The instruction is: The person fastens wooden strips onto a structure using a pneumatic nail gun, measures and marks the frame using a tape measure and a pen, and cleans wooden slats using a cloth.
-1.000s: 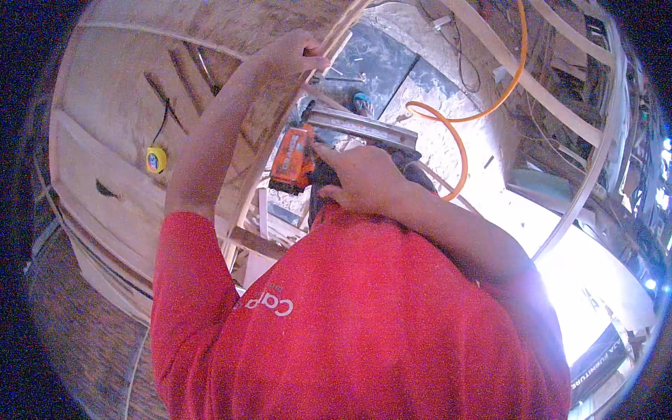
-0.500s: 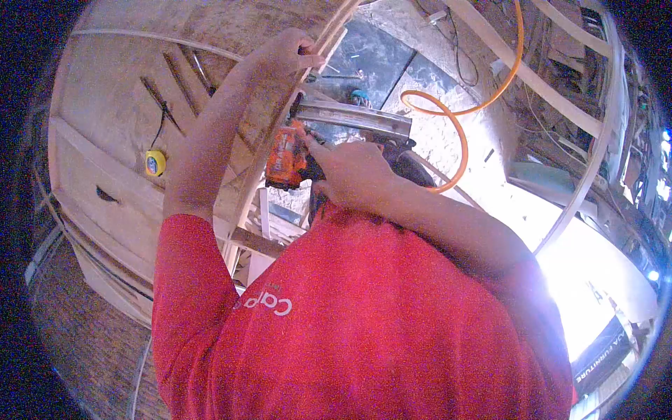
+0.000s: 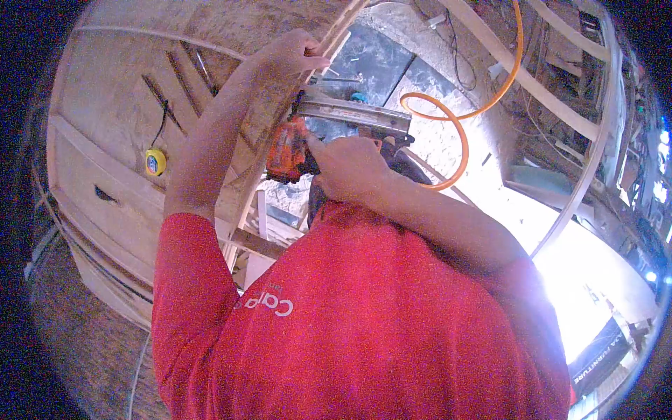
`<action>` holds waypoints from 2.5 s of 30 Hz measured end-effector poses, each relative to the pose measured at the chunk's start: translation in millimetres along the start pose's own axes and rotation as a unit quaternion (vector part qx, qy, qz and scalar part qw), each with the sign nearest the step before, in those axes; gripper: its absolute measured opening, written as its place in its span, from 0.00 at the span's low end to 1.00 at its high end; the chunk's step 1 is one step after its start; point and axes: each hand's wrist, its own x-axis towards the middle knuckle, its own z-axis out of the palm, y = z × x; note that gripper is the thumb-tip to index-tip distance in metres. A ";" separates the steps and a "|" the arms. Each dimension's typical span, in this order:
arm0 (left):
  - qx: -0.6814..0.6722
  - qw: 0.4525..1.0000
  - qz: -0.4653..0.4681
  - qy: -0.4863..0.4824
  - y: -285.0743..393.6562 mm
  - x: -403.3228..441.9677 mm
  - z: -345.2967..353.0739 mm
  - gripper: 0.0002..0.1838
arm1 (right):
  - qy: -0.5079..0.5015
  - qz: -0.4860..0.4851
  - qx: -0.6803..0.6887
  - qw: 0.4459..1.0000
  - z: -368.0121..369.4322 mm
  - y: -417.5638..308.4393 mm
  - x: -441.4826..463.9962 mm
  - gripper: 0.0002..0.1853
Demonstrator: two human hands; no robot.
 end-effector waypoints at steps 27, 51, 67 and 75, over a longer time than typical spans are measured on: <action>-0.023 1.000 0.010 -0.016 -10.3 1.9 3.1 0.23 | -0.065 0.024 -0.048 0.996 -14.6 -5.8 3.8 0.40; -0.019 1.000 0.011 -0.008 -19.3 4.6 8.1 0.26 | -0.017 0.019 -0.040 0.999 -7.8 -1.4 -1.1 0.20; 0.095 0.933 -0.140 0.318 95.0 -134.7 17.9 0.25 | 0.005 0.007 -0.050 0.999 -3.5 -20.1 7.7 0.09; -0.037 0.912 -0.398 0.094 143.7 -205.4 78.7 0.35 | 0.003 0.006 -0.058 0.998 -4.8 -30.3 14.0 0.12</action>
